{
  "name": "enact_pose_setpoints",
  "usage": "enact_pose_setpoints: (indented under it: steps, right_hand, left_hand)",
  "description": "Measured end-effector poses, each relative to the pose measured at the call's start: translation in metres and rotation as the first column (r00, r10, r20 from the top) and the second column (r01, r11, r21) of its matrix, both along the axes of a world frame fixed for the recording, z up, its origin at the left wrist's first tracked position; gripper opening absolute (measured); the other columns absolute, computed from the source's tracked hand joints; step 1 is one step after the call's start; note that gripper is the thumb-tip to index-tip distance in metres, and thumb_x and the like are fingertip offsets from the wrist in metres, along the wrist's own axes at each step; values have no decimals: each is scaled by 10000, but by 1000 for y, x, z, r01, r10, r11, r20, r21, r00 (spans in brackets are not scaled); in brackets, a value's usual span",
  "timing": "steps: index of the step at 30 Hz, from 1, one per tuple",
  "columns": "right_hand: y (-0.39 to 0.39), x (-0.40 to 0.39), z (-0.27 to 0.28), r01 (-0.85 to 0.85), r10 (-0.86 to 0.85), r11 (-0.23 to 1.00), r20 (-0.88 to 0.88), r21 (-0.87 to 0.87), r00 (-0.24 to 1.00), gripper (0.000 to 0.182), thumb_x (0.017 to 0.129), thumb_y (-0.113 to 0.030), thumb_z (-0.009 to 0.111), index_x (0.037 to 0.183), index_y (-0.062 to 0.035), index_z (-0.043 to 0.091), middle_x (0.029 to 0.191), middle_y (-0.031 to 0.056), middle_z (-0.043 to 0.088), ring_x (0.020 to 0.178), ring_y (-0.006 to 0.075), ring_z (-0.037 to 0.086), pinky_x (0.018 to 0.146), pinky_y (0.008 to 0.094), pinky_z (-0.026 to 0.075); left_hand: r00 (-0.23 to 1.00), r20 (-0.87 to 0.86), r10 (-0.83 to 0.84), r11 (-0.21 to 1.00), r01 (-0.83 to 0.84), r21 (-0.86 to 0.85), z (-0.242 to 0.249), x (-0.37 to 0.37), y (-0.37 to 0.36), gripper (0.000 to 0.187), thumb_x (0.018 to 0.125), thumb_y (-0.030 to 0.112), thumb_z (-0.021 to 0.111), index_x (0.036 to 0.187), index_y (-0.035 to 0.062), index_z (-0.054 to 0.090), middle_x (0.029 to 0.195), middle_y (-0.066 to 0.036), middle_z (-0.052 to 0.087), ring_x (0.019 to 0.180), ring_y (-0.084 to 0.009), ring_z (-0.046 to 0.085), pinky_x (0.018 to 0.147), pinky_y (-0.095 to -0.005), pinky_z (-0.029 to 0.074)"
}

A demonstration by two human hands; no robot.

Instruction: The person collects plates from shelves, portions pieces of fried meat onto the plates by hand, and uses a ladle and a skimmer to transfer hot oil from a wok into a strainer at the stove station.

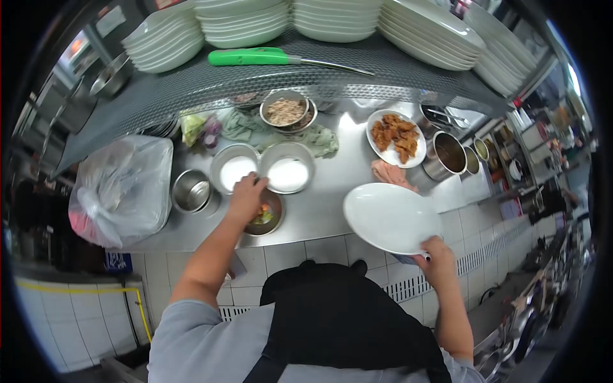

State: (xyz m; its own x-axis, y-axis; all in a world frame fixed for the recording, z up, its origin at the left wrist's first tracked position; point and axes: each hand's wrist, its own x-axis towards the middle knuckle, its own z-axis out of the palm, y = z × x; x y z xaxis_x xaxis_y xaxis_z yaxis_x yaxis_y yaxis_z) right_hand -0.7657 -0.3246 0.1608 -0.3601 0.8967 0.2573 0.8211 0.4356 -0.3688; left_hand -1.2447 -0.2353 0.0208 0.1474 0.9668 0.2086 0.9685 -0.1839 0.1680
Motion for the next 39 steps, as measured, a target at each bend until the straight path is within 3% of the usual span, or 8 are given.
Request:
enact_pose_setpoints:
  steps: [10,20,22,25,28,31,35,39]
  right_hand:
    - [55,-78,-171,-65,69,988,21,-140,997,204,811,-181,654,935,-33,589,1045,162,587,946,327,607,824,418,512]
    - [-15,-9,-99,272,-285,958,-230,-89,930,449,865,-211,621,1272,-53,518,1338,203,481,968,353,631,843,433,513]
    - [-66,46,-119,530,-572,815,-458,-232,680,369,877,-254,619,1170,-33,583,1160,171,580,929,312,645,801,407,519]
    - [-167,142,-139,694,-713,471,-698,-544,-63,307,921,-289,585,1053,-16,634,909,115,677,830,211,663,703,354,532]
    - [-292,239,-110,734,-226,159,-748,-660,-624,348,972,-358,514,1049,-29,599,848,107,651,758,203,647,652,351,535]
    - [-419,340,-77,892,550,20,-740,-452,-388,602,954,-519,479,1128,57,467,1021,227,586,900,319,636,762,462,564]
    - [-529,442,-30,842,752,4,-553,-540,-358,801,947,-521,487,1361,108,213,1340,318,355,1236,475,437,953,602,460]
    - [-568,503,-38,948,785,39,-578,-314,-224,523,971,-304,485,1367,-46,262,1255,287,415,1087,423,529,858,595,506]
  left_hand:
    - [999,-39,-4,996,8,93,26,-43,3,536,794,140,654,1296,61,482,1214,-208,518,1062,-371,542,905,-477,435]
    - [858,-12,-513,756,458,467,106,174,-36,575,863,196,627,1357,-5,412,1248,-251,506,1051,-409,555,925,-506,432]
    - [800,16,-600,717,529,454,116,213,-46,567,873,191,616,1359,-16,410,1258,-257,501,1062,-410,552,930,-500,432]
    - [707,149,-691,702,609,369,133,271,-59,526,884,161,592,1346,-28,425,1278,-261,491,1097,-401,540,939,-477,435]
    - [645,256,-720,694,662,282,155,324,-69,487,895,131,567,1333,-41,440,1298,-265,481,1132,-391,528,948,-453,437]
    - [610,324,-723,683,702,202,177,377,-85,450,906,101,542,1320,-54,456,1318,-268,471,1168,-382,516,956,-429,440]
    - [610,341,-715,680,719,142,182,429,-99,444,897,83,538,1315,-48,463,1319,-265,472,1161,-378,519,949,-422,443]
    - [610,324,-723,667,738,98,175,466,-105,453,881,72,545,1314,-35,466,1312,-258,477,1135,-377,529,936,-423,447]
